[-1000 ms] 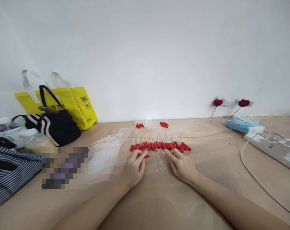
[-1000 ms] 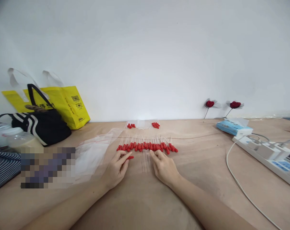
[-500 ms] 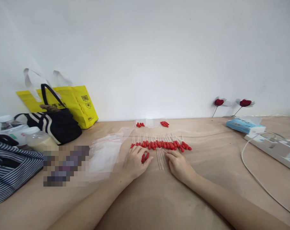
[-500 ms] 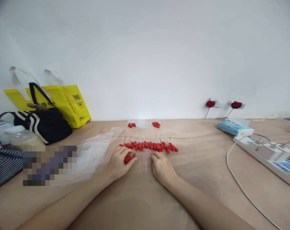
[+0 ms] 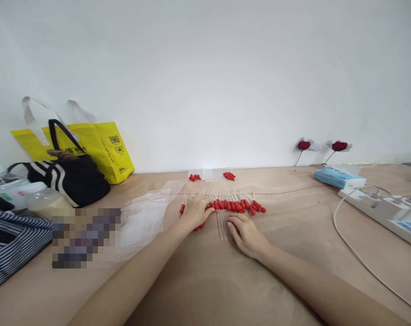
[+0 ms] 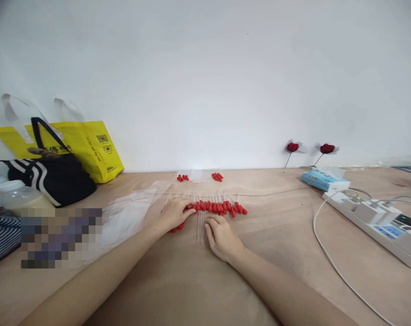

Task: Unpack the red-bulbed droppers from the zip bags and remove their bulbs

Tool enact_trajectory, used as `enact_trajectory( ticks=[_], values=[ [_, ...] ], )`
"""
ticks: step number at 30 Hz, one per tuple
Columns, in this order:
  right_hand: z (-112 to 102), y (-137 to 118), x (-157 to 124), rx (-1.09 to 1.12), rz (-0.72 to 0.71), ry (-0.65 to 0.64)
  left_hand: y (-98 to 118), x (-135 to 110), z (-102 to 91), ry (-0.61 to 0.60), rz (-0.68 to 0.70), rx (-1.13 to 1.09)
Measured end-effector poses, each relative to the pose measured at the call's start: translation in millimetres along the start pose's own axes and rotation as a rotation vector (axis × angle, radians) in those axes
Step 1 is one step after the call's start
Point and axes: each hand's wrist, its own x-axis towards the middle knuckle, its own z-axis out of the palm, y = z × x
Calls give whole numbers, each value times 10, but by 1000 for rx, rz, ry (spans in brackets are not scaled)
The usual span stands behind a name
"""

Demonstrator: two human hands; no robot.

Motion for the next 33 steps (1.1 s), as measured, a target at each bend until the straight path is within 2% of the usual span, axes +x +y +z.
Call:
enact_trajectory(
  ticks=[6, 9, 11, 13, 17, 22, 25, 29, 33],
  values=[
    [-34, 2, 1, 53, -15, 44, -27, -201, -66, 178, -39, -26],
    [-69, -7, 2, 7, -87, 158, -16, -426, -171, 351, 32, -122],
    [-100, -31, 4, -83, -147, 251, 17, -574, -224, 419, 102, -211],
    [-127, -69, 9, -184, -213, 292, 59, -685, -242, 410, 149, -293],
    [-136, -126, 20, -311, -331, 227, 109, -762, -197, 365, 258, -394],
    [-68, -67, 25, -287, -421, 190, 119, -747, -160, 334, 334, -442],
    [-42, -39, 22, -274, -449, 187, 145, -751, -174, 270, 302, -448],
    [-56, -78, 21, -298, -456, 139, 191, -739, -154, 188, 214, -340],
    [-65, -108, 22, -295, -489, 154, 208, -705, -91, 211, 237, -249]
  ],
)
